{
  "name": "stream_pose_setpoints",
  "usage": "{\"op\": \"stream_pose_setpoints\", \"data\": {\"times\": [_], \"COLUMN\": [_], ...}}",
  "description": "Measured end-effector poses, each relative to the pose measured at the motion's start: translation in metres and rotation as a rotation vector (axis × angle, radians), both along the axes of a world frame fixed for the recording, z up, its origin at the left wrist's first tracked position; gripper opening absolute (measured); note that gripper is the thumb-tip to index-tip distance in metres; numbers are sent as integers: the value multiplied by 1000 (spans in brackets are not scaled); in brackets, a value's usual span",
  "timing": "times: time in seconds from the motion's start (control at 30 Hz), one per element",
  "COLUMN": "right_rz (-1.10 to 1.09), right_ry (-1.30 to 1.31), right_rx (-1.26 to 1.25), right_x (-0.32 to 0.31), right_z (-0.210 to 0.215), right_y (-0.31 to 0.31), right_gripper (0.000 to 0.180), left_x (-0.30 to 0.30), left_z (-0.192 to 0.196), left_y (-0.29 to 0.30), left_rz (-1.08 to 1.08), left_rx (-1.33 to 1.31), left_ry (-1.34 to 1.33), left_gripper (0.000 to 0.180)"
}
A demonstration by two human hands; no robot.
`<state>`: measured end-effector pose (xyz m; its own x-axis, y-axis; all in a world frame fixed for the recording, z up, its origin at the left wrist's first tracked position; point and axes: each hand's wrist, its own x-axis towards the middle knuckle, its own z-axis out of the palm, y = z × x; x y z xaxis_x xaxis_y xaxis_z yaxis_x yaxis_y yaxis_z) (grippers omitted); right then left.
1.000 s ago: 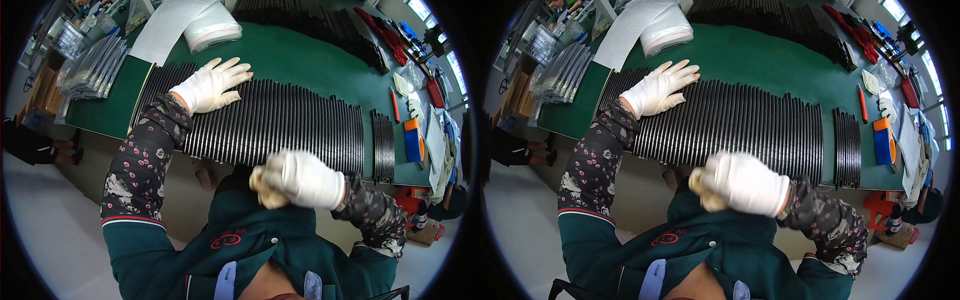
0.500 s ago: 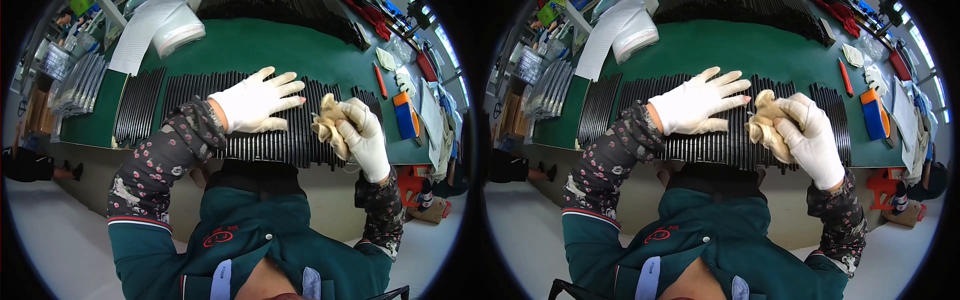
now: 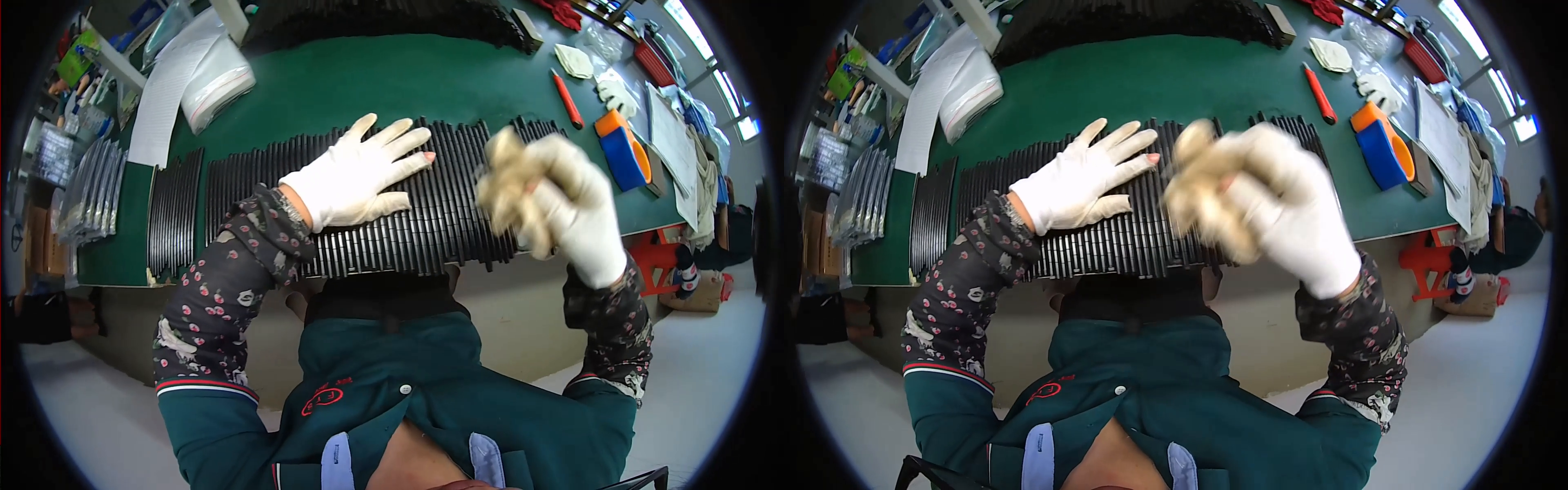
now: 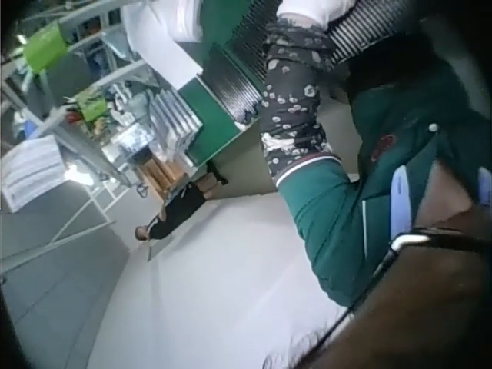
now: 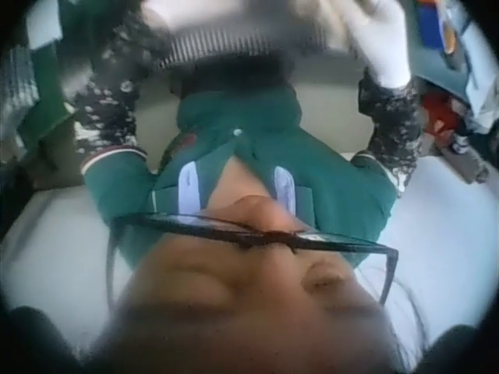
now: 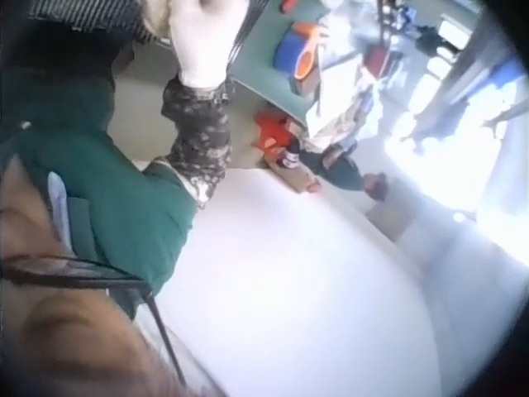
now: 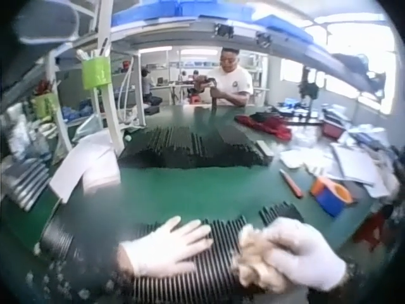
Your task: Wiping metal rods with a cloth and using an air gun to clean them at a manufacturing workbench.
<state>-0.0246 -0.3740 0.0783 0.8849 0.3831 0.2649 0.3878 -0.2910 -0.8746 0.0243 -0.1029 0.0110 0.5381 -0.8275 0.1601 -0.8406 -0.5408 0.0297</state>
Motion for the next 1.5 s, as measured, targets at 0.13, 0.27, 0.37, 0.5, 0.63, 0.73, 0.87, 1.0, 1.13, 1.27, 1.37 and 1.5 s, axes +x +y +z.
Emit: {"op": "stream_pose_setpoints", "data": {"times": [0.13,0.27,0.37,0.5,0.63,0.73,0.87,1.0,1.13,1.27,1.37,1.5], "right_rz": [-305,-302,-306,-267,91,294,832,540,529,504,0,-481], "right_ry": [153,99,54,-59,-430,-550,-358,-465,-449,-351,-261,57], "right_rx": [253,105,13,-60,-337,-440,-551,-228,-416,-378,-195,167], "right_x": [1,-7,-8,-4,8,2,-37,-5,-20,-35,-31,-35], "right_z": [-3,-6,-6,-11,-25,-49,-38,-36,-54,-18,-6,-10], "right_y": [-38,-49,-48,-62,-46,-8,1,-11,-23,-56,-105,-137], "right_gripper": [23,21,18,18,29,24,31,30,23,21,24,20], "left_x": [8,12,6,5,21,25,25,26,22,32,44,50], "left_z": [18,10,1,-2,0,-7,-1,-5,2,17,27,15], "left_y": [-40,-92,-97,-85,-91,-92,-96,-93,-97,-116,-153,-221], "left_rz": [-99,-218,-219,-260,-153,-101,-90,-101,-100,-183,-267,-346], "left_rx": [-68,-117,-51,-34,-120,-56,11,12,51,-21,-158,-124], "left_ry": [0,42,80,111,62,6,46,-58,97,30,1,76], "left_gripper": [61,56,53,54,53,52,53,54,56,57,59,57]}}
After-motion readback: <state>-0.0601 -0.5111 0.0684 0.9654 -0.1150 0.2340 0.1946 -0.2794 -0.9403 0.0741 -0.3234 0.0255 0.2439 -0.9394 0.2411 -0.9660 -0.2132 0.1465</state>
